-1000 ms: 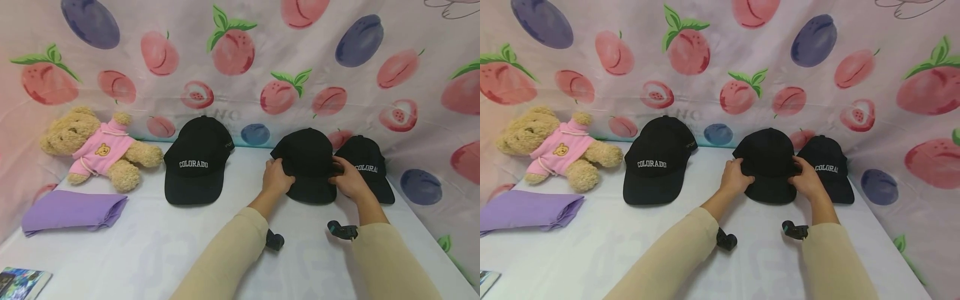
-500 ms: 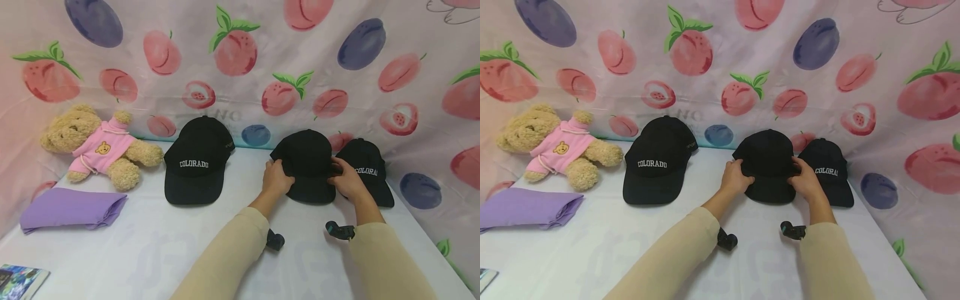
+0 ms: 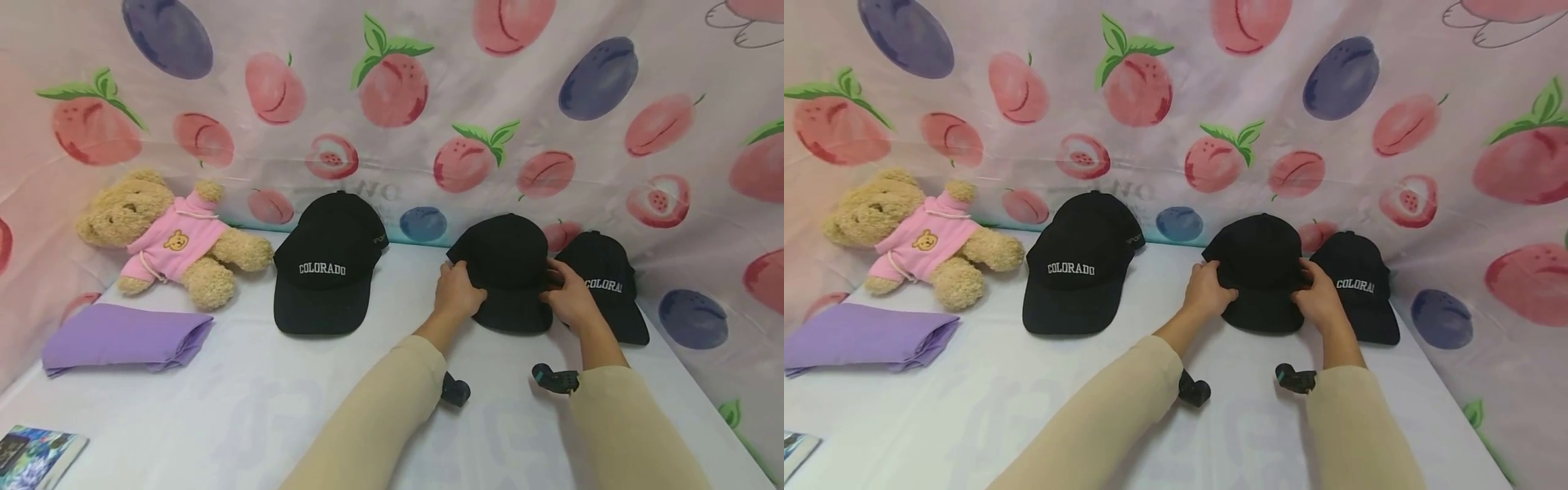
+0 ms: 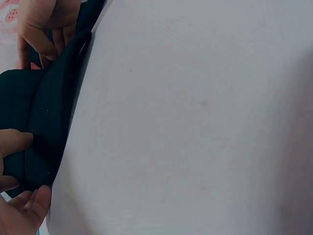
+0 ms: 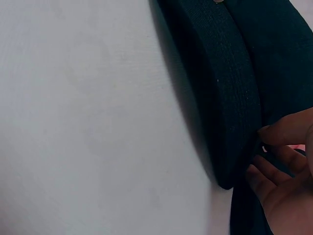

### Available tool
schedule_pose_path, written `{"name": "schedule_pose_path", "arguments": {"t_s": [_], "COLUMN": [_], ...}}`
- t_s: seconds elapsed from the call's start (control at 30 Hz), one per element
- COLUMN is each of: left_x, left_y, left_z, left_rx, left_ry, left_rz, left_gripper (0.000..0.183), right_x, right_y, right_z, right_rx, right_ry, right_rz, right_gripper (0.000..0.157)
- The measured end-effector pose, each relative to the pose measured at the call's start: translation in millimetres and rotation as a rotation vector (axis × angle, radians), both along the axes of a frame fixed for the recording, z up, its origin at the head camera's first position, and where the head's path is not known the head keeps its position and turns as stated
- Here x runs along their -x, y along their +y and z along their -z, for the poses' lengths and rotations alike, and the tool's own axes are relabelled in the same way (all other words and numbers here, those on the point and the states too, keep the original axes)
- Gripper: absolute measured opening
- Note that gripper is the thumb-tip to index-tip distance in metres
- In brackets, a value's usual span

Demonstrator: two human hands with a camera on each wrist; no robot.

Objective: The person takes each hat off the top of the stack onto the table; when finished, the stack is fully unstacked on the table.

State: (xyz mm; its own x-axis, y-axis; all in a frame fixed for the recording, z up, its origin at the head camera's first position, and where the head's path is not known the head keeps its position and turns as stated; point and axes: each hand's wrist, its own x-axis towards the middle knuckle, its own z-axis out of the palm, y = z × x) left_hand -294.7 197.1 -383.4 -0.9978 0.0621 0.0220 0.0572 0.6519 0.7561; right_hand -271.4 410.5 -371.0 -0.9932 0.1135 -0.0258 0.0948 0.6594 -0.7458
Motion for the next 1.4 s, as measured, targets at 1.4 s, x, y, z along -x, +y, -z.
{"name": "schedule_pose_path", "arguments": {"t_s": [1.4], "left_x": [11.4], "left_y": [-3.8], "left_z": [-7.1], "left_rx": [-0.254], "left_ry": [-0.165], "left_rz": [0.056], "left_gripper": [0.072], "right_x": [-4.7], "right_y": [-3.6], "right_z": [2.1], "right_rx": [0.181], "right_ry": [0.098], "right_rz": [0.067], "right_gripper": [0.084]}}
